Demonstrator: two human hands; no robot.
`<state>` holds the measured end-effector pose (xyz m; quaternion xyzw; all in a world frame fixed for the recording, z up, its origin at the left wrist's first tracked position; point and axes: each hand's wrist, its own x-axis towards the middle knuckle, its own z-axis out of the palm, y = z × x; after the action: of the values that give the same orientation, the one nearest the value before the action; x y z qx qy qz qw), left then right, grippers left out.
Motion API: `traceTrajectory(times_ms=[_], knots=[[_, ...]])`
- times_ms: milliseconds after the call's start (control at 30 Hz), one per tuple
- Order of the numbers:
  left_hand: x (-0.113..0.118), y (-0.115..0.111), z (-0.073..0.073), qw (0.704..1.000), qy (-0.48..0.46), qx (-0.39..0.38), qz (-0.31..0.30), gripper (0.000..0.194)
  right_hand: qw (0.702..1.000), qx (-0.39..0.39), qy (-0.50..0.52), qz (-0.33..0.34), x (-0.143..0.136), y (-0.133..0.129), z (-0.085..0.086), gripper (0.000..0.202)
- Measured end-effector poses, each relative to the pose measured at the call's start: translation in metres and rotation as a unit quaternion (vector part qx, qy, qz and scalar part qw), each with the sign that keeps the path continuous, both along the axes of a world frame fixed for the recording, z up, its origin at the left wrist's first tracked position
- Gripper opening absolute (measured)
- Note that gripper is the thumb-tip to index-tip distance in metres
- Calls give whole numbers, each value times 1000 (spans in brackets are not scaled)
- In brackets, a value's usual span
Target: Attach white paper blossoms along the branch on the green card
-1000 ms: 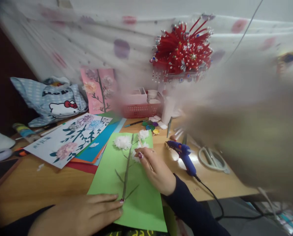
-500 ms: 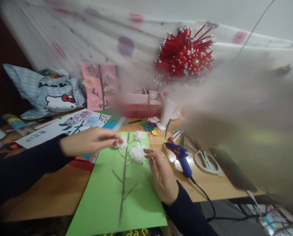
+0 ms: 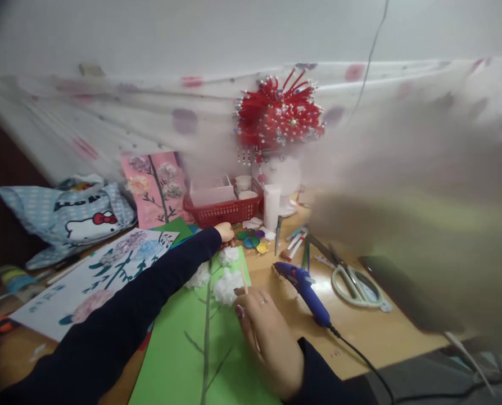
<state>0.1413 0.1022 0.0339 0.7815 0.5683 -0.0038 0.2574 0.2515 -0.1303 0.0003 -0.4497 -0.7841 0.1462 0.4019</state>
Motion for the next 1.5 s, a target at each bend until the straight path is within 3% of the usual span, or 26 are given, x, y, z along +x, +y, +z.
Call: traceTrajectory(times_ms=[167, 300, 400, 567, 700, 1000, 1133, 1267, 1400, 1500], knots=[[1, 3, 1, 1000, 7, -29, -3, 32, 1000, 7, 16, 11, 2, -2, 1, 19], [-37, 5, 19, 1000, 23, 8, -9, 20, 1000, 12, 22, 5, 5, -3, 1, 20], [-71, 2, 29, 997, 48, -42, -35, 24, 999, 21, 26, 5, 6, -2, 0, 20], [-102, -3, 25, 993, 69, -83, -52, 25, 1000, 14, 26, -8, 6, -1, -3, 19], [-107, 2, 19, 996, 56, -53, -54, 24, 999, 11, 30, -20, 7, -3, -4, 19], [-99, 8, 11, 992, 19, 121, 6, 29, 1000, -4, -9, -2, 6, -4, -2, 17], [-101, 1, 6, 993, 64, 99, 25, 21, 998, 10, -27, -51, 6, -1, -4, 19], [-105, -2, 2, 993, 99, 56, 35, 31, 991, 24, -47, -126, 7, 2, -10, 16], [-106, -3, 1, 994, 92, 46, 35, 33, 989, 29, -66, -126, 6, 3, -12, 16], [-109, -1, -1, 995, 72, 59, 28, 25, 990, 35, -61, -120, 4, 1, -10, 17]])
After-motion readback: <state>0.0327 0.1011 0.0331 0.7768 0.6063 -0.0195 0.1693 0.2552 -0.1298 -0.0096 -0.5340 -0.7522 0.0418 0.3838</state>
